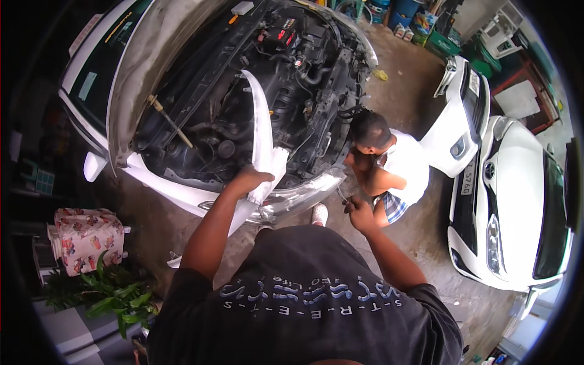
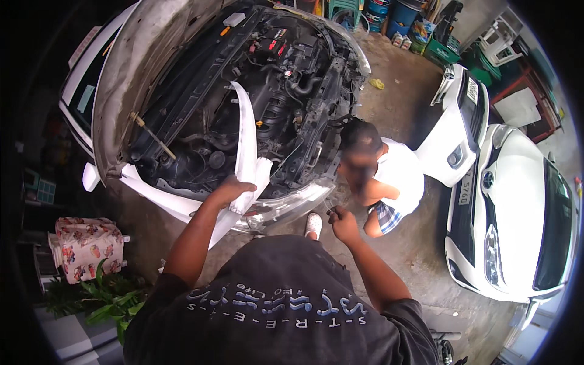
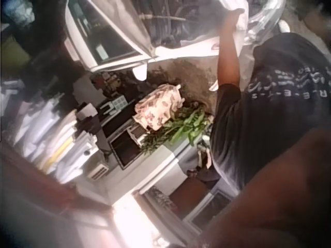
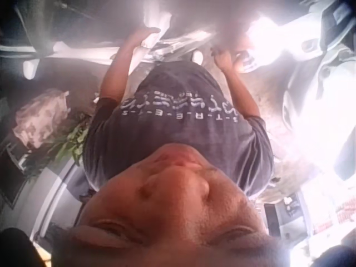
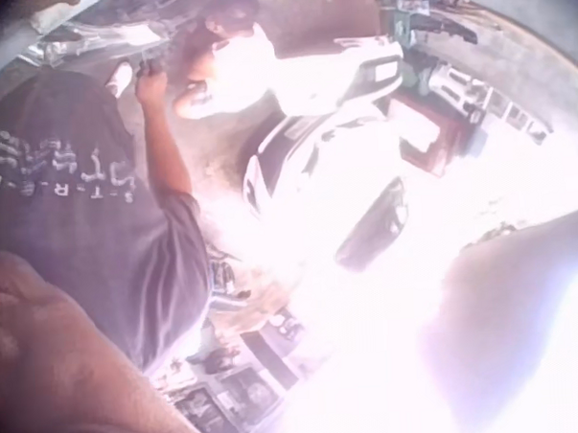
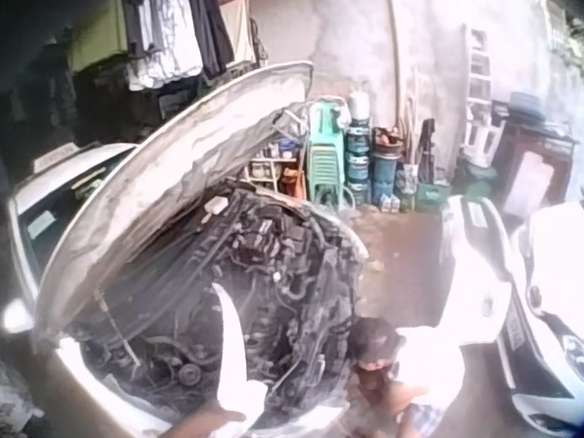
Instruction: The person threads a wire through holes in a white plastic car trim piece, uses pliers to twist and secure the wire, and then attaches the trim back onto the front bumper area of a white car.
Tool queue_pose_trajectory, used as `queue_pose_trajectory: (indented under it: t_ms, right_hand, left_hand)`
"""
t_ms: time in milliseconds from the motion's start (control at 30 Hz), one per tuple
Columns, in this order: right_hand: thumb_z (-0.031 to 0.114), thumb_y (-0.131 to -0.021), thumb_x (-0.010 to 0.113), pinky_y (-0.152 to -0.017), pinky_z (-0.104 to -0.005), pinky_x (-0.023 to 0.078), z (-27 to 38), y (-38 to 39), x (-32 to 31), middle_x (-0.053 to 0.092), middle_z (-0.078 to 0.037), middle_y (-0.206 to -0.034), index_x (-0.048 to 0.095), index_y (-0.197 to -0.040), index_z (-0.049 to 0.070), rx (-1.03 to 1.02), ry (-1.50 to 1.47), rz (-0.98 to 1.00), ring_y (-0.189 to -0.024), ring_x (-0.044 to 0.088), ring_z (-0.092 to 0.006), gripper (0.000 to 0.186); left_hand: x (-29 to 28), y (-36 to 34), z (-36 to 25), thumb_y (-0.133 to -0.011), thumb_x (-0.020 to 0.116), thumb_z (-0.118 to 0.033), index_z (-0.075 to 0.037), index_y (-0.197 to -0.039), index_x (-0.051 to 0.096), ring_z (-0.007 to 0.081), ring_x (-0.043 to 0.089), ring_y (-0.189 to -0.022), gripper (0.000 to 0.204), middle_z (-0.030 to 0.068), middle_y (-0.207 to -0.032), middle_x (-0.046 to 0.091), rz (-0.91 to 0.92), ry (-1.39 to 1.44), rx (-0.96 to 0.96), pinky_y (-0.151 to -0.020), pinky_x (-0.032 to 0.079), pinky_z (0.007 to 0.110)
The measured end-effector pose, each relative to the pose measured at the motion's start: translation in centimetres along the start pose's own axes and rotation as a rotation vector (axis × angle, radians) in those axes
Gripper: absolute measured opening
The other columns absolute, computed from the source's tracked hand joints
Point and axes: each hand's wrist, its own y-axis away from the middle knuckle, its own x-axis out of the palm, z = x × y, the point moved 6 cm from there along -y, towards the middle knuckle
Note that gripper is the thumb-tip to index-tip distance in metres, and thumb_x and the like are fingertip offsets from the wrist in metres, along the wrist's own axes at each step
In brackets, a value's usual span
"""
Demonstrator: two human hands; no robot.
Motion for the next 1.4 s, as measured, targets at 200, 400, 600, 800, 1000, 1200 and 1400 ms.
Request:
queue_pose_trajectory:
  t_ms: [200,400,600,800,1000,1200,1400]
  right_hand:
    - [0.015,-0.102,0.058,-0.079,-0.0405,0.056,-2.4,-1.4,-2.4,0.077,-0.017,-0.085,0.074,-0.107,-0.002,0.083,-0.016,-0.017,-0.082,0.075,-0.0279,0.024]
    - [0.016,-0.103,0.058,-0.079,-0.0402,0.056,-1.9,-0.6,-1.5,0.076,-0.017,-0.084,0.074,-0.107,-0.001,0.142,-0.021,-0.060,-0.082,0.075,-0.0273,0.024]
    - [0.016,-0.103,0.058,-0.078,-0.0393,0.056,-3.5,1.7,-0.5,0.075,-0.016,-0.082,0.074,-0.105,-0.001,0.209,-0.063,-0.105,-0.080,0.074,-0.0259,0.023]
    - [0.015,-0.101,0.058,-0.078,-0.0392,0.056,-2.8,3.0,-0.1,0.075,-0.017,-0.082,0.074,-0.106,-0.001,0.280,-0.016,-0.168,-0.079,0.075,-0.0272,0.023]
    - [0.015,-0.102,0.058,-0.078,-0.0397,0.056,-1.2,2.8,1.6,0.075,-0.017,-0.084,0.073,-0.107,-0.002,0.304,-0.039,-0.187,-0.080,0.074,-0.0283,0.023]
    - [0.018,-0.102,0.059,-0.079,-0.0406,0.056,-1.5,3.6,2.3,0.076,-0.018,-0.086,0.073,-0.110,-0.002,0.357,-0.054,-0.178,-0.082,0.074,-0.0297,0.025]
    - [0.018,-0.102,0.059,-0.080,-0.0434,0.056,-2.8,3.9,2.4,0.076,-0.019,-0.087,0.072,-0.110,-0.001,0.371,-0.038,-0.201,-0.084,0.075,-0.0325,0.024]
  left_hand:
    - [2.5,-8.8,-3.0,-0.079,0.089,-0.027,0.014,-0.122,0.071,0.0292,0.076,-0.099,0.062,0.0233,-0.113,0.077,-0.067,-0.052,0.005,-0.089,0.058,0.039]
    - [2.6,-16.5,-0.5,-0.078,0.089,-0.022,0.011,-0.123,0.072,0.0290,0.077,-0.097,0.059,0.0214,-0.112,0.078,-0.055,-0.141,0.047,-0.086,0.059,0.040]
    - [3.9,-21.0,1.0,-0.076,0.088,-0.020,0.011,-0.123,0.072,0.0294,0.076,-0.100,0.058,0.0210,-0.115,0.078,0.002,-0.176,0.056,-0.089,0.058,0.040]
    - [4.8,-23.5,2.7,-0.069,0.090,-0.019,0.012,-0.118,0.072,0.0356,0.077,-0.103,0.060,0.0266,-0.114,0.077,-0.036,-0.170,0.122,-0.092,0.059,0.042]
    - [6.2,-25.7,5.5,-0.068,0.091,-0.021,0.010,-0.125,0.068,0.0358,0.076,-0.107,0.068,0.0252,-0.115,0.077,0.144,-0.293,0.129,-0.095,0.059,0.041]
    - [8.8,-24.8,5.3,-0.067,0.093,-0.024,0.010,-0.138,0.058,0.0371,0.071,-0.120,0.086,0.0278,-0.130,0.072,0.127,-0.342,0.172,-0.102,0.056,0.041]
    - [10.1,-24.7,4.1,-0.068,0.096,-0.030,0.012,-0.145,0.050,0.0383,0.066,-0.129,0.100,0.0295,-0.137,0.068,0.156,-0.329,0.174,-0.110,0.051,0.041]
